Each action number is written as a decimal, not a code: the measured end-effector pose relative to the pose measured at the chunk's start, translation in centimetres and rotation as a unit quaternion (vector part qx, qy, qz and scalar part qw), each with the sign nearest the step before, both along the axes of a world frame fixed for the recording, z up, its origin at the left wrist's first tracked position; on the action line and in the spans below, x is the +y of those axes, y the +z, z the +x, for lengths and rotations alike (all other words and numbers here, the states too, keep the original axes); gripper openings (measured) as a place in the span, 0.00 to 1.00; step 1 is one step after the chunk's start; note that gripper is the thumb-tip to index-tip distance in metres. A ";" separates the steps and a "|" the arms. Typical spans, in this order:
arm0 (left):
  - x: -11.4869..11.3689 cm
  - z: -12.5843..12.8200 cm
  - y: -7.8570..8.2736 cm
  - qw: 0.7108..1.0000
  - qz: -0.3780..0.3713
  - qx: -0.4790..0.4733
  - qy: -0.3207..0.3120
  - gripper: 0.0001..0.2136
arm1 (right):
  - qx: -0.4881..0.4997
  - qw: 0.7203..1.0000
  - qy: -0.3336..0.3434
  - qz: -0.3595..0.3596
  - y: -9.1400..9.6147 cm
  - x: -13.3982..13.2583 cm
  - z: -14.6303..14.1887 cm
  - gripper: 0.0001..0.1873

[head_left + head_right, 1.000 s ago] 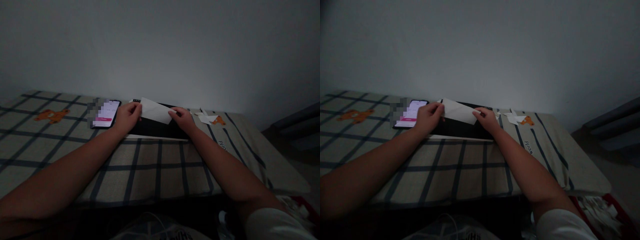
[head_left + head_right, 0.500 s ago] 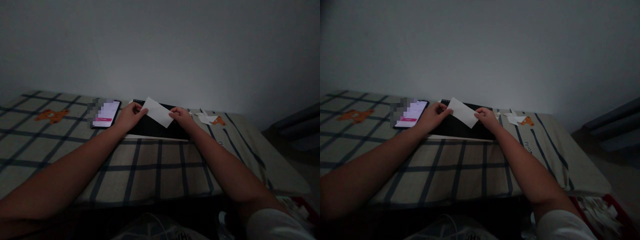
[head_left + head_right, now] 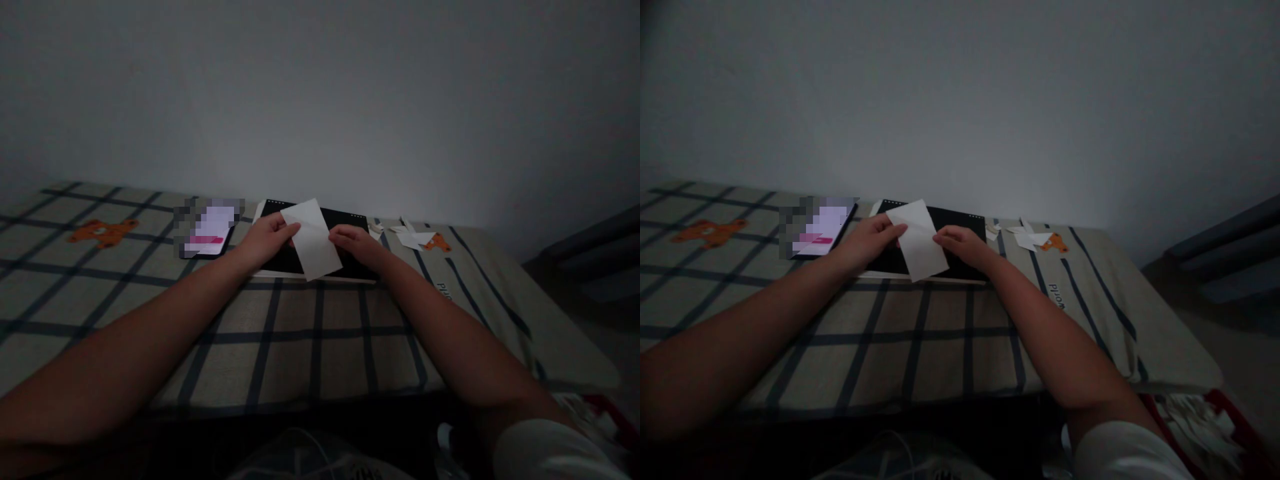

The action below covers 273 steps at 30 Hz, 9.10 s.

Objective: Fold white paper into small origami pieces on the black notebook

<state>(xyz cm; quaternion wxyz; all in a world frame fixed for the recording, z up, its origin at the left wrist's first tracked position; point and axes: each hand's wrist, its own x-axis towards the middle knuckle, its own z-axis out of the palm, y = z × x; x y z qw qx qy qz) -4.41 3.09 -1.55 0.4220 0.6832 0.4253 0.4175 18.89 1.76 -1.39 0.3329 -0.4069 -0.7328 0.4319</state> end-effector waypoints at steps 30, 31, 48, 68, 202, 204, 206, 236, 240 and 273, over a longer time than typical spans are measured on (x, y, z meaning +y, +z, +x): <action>-0.8 1.2 0.1 0.994 -0.043 -0.098 0.031 0.12 | -0.004 0.994 -0.107 0.025 -1.3 0.1 -1.6 0.12; -0.8 1.3 -0.1 0.994 -0.042 -0.098 0.034 0.12 | -0.004 0.994 -0.104 0.028 -1.2 0.0 -1.7 0.12; -1.8 2.2 -0.4 0.987 -0.107 -0.112 -0.037 0.16 | 0.051 0.998 -0.011 0.042 -0.7 -0.6 -2.1 0.20; -2.1 2.0 0.1 0.994 -0.091 -0.067 0.001 0.16 | 0.087 0.993 -0.076 0.006 -0.9 -0.3 -2.3 0.16; -1.4 1.7 -0.6 0.966 -0.213 -0.149 0.001 0.10 | 0.095 0.987 -0.129 -0.008 -1.5 0.3 -1.8 0.12; -1.4 1.7 -0.6 0.967 -0.211 -0.146 0.004 0.09 | 0.096 0.987 -0.127 -0.004 -1.5 0.3 -1.8 0.12; -1.4 1.8 -0.5 0.968 -0.205 -0.143 0.013 0.08 | 0.098 0.987 -0.126 -0.008 -1.4 0.3 -1.9 0.12; -1.4 1.7 -0.5 0.973 -0.198 -0.116 0.019 0.08 | 0.102 0.985 -0.135 -0.018 -1.5 0.3 -1.8 0.12; -1.2 1.8 -0.6 0.976 -0.185 -0.106 0.037 0.09 | 0.095 0.986 -0.133 -0.015 -1.3 0.2 -1.9 0.12; -1.3 1.7 -0.4 0.978 -0.172 -0.109 0.052 0.06 | 0.088 0.989 -0.117 -0.036 -1.3 0.2 -1.7 0.13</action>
